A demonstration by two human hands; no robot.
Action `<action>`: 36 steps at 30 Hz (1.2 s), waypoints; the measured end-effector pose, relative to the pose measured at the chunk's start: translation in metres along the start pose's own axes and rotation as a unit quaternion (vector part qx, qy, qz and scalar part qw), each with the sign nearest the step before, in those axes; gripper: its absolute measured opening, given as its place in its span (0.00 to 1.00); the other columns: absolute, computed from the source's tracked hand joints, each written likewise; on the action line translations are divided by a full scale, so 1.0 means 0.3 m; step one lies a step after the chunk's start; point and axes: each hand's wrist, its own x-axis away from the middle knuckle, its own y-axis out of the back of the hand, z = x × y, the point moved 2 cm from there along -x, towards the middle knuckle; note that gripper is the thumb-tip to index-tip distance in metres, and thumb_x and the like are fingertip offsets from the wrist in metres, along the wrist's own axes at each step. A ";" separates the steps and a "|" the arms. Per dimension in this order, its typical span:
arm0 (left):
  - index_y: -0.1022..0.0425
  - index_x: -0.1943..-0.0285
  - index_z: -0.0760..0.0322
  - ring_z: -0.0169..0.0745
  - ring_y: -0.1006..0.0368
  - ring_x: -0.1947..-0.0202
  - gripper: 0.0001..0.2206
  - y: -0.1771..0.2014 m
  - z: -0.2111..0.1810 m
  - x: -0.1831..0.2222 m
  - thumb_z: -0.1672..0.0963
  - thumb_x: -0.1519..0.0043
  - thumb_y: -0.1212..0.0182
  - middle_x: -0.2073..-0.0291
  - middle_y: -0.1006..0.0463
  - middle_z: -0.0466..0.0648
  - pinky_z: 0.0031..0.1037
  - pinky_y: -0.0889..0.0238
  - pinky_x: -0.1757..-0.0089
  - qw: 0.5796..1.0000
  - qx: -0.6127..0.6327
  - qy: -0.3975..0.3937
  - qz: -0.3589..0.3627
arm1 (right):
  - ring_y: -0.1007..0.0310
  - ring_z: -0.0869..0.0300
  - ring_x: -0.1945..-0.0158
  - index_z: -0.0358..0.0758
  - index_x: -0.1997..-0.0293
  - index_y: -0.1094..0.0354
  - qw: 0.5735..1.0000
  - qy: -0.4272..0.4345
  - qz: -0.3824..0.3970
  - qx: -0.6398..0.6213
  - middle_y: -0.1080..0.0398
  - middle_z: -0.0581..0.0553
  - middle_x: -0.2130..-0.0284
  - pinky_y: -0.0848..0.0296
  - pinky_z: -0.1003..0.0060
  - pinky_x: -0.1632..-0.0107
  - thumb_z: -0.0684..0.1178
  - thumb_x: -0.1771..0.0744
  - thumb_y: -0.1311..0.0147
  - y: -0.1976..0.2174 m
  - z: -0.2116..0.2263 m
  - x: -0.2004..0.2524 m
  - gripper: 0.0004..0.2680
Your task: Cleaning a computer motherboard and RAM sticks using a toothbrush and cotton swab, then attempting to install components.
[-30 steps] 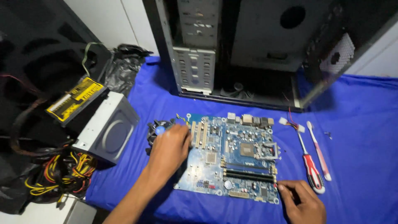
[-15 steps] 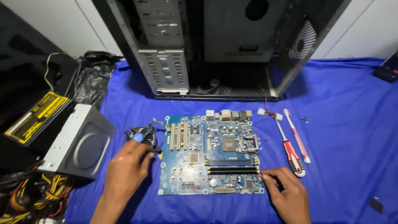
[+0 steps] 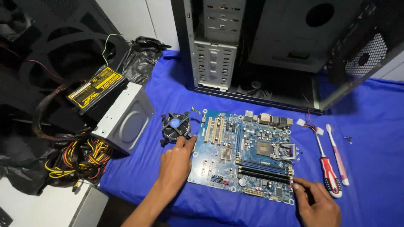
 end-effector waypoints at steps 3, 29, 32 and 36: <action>0.28 0.38 0.46 0.79 0.26 0.65 0.16 0.044 -0.012 -0.003 0.55 0.34 0.52 0.54 0.31 0.52 0.67 0.35 0.65 0.998 0.054 0.035 0.027 | 0.29 0.66 0.67 0.56 0.53 0.20 0.999 0.032 -0.010 -0.011 0.27 0.58 0.69 0.33 0.72 0.57 0.50 0.32 0.41 -0.008 -0.022 0.003 0.06; 0.33 0.67 0.60 0.33 0.23 0.67 0.04 0.194 -0.250 0.055 0.61 0.43 0.42 0.55 0.16 0.49 0.22 0.31 0.69 0.876 0.452 -0.163 -0.045 | 0.25 0.63 0.60 0.52 0.33 0.36 0.976 -0.156 0.130 -0.082 0.24 0.51 0.47 0.28 0.65 0.49 0.54 0.36 0.42 0.087 0.172 -0.145 0.22; 0.36 0.65 0.60 0.44 0.15 0.67 0.06 0.188 -0.181 0.057 0.64 0.44 0.46 0.63 0.15 0.54 0.29 0.19 0.68 0.806 0.592 -0.025 -0.015 | 0.24 0.62 0.58 0.53 0.35 0.34 0.977 -0.145 0.156 -0.028 0.23 0.53 0.49 0.27 0.64 0.48 0.57 0.36 0.43 0.075 0.136 -0.158 0.21; 0.33 0.58 0.69 0.39 0.43 0.80 0.07 0.139 -0.027 0.090 0.62 0.43 0.55 0.79 0.36 0.51 0.28 0.49 0.77 0.732 0.667 0.140 0.001 | 0.20 0.60 0.53 0.56 0.48 0.22 0.983 -0.103 0.143 0.043 0.19 0.55 0.56 0.27 0.63 0.50 0.62 0.35 0.47 0.026 0.072 -0.165 0.14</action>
